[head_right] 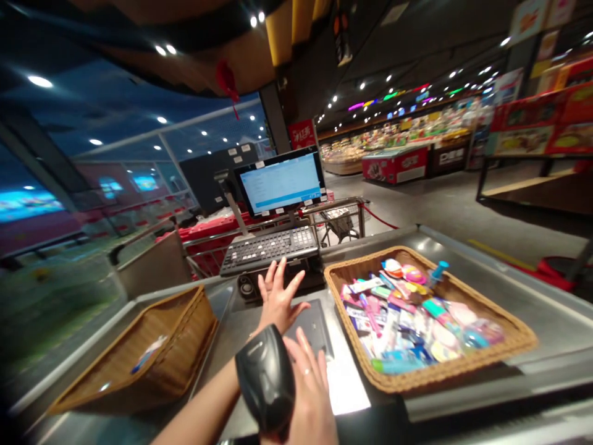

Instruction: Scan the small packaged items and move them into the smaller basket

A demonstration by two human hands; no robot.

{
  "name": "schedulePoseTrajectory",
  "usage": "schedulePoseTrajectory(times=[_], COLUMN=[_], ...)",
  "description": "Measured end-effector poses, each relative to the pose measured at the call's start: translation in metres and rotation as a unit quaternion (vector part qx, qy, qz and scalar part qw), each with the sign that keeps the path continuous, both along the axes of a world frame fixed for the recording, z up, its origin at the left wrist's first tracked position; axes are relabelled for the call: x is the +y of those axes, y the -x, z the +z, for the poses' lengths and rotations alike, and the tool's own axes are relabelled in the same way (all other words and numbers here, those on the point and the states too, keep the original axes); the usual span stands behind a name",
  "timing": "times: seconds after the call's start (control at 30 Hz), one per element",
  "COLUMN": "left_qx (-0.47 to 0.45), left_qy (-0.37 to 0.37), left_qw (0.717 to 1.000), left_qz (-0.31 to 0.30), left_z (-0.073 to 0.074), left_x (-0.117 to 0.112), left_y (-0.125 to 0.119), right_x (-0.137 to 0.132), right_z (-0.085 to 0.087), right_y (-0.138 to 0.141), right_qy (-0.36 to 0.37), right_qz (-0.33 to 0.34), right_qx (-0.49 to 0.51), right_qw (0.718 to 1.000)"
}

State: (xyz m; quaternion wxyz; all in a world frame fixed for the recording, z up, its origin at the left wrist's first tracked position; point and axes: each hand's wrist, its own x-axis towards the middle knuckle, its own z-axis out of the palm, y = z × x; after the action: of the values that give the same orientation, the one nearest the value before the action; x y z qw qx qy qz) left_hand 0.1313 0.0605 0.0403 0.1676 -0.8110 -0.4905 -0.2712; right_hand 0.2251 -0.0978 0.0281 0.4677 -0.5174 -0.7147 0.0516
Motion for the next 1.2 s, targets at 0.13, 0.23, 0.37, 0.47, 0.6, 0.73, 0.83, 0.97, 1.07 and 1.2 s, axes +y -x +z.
schedulePoseTrajectory(times=[0.13,0.23,0.37,0.47,0.6,0.73,0.83,0.97,1.07,1.2], left_qx=[0.008,0.021,0.053,0.12,0.257,0.306,0.327,0.331,0.326,0.289], left_qy=[0.007,0.009,0.027,0.061,0.113,0.128,0.135,0.139,0.144,0.136], left_qw=[0.999,0.997,0.987,0.967,0.919,0.892,0.879,0.875,0.876,0.894], left_qz=[-0.031,-0.074,-0.148,-0.216,-0.278,-0.307,-0.321,-0.325,-0.326,-0.313], left_z=[0.007,0.013,0.018,0.019,0.011,-0.005,-0.017,-0.024,-0.021,-0.006], left_x=[0.003,0.005,0.016,0.033,0.059,0.082,0.095,0.107,0.109,0.099], left_y=[-0.022,-0.042,-0.075,-0.104,-0.141,-0.166,-0.176,-0.179,-0.175,-0.165], right_x=[0.0,0.001,0.0,-0.002,-0.002,0.002,0.004,0.005,0.009,0.017], right_z=[-0.001,-0.004,-0.002,0.006,0.007,-0.003,-0.003,0.003,-0.001,-0.017], right_y=[-0.01,-0.018,-0.028,-0.038,-0.048,-0.053,-0.059,-0.069,-0.072,-0.068], right_qy=[-0.019,-0.034,-0.012,-0.015,-0.018,0.003,0.037,0.069,0.063,0.058], right_qz=[-0.015,-0.034,-0.062,-0.08,-0.098,-0.144,-0.158,-0.157,-0.151,-0.148], right_qx=[-0.01,-0.02,-0.051,-0.042,0.009,0.092,0.102,0.084,0.106,0.141], right_qw=[1.0,0.999,0.997,0.996,0.995,0.985,0.981,0.982,0.981,0.977])
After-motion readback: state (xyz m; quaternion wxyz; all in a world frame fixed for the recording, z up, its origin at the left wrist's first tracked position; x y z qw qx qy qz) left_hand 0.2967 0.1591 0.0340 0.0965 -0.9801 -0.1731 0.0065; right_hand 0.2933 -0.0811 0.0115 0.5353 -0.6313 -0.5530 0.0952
